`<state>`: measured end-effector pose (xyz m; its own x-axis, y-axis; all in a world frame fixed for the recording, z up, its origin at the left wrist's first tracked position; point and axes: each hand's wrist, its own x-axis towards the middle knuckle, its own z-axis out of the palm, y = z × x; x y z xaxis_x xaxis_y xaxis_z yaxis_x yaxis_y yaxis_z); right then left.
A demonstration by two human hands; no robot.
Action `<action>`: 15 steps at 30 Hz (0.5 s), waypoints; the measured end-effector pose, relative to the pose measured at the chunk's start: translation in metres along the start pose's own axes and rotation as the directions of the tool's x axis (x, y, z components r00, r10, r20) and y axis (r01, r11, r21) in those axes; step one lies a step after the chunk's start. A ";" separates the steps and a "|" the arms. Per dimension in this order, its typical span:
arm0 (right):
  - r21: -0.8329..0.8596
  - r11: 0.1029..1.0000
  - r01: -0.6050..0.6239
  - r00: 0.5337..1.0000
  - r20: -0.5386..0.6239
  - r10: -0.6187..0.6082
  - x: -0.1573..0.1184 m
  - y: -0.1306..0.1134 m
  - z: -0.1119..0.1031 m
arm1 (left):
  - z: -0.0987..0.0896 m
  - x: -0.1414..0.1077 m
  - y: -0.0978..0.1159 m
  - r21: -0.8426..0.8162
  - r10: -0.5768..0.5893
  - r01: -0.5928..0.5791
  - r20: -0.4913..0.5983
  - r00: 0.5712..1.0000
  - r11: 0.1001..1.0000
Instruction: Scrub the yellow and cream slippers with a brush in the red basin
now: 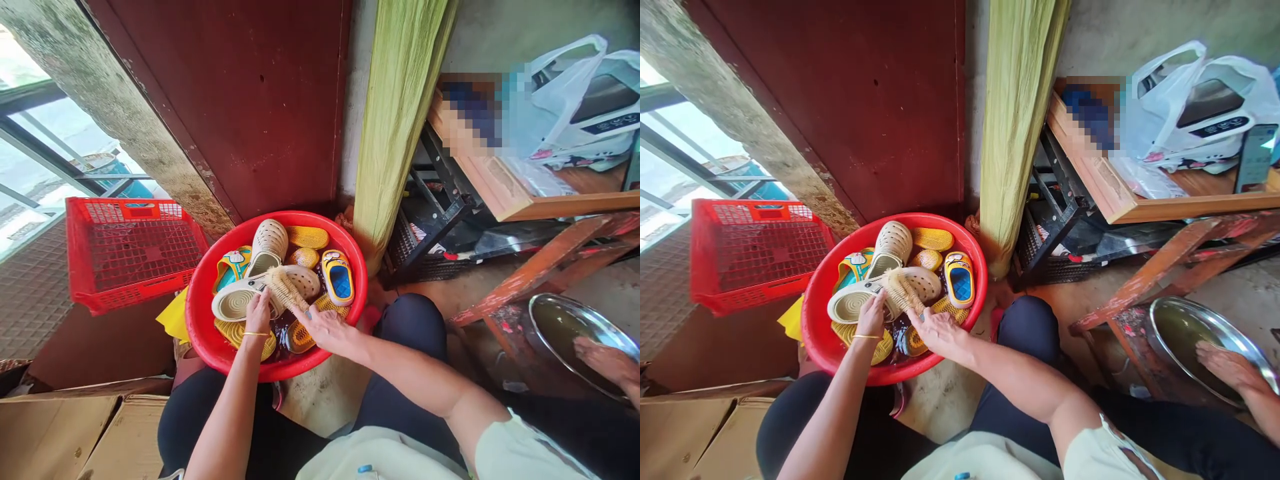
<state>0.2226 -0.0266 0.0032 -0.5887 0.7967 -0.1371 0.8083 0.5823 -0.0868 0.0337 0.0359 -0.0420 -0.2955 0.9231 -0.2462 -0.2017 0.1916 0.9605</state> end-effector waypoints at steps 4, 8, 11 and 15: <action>0.013 1.000 -0.014 0.999 -0.032 0.015 -0.002 0.002 -0.009 | -0.004 0.006 0.015 -0.171 -0.059 0.054 -0.020 0.998 0.984; 0.039 0.979 -0.202 0.979 0.024 0.201 0.022 0.033 -0.019 | -0.004 0.002 0.025 -0.258 -0.078 0.093 0.067 0.995 0.962; 0.069 0.956 -0.285 0.959 0.025 0.284 0.032 0.042 -0.017 | -0.001 -0.004 0.026 -0.271 -0.059 0.093 0.134 0.989 0.958; 0.105 0.991 -0.088 0.996 0.005 0.088 0.022 0.019 -0.002 | -0.004 -0.006 0.025 -0.273 -0.012 0.045 0.122 0.992 0.961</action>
<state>0.2249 0.0022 0.0002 -0.5152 0.8439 -0.1493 0.8536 0.4897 -0.1775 0.0269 0.0344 -0.0170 -0.1765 0.9547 -0.2397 -0.4622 0.1346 0.8765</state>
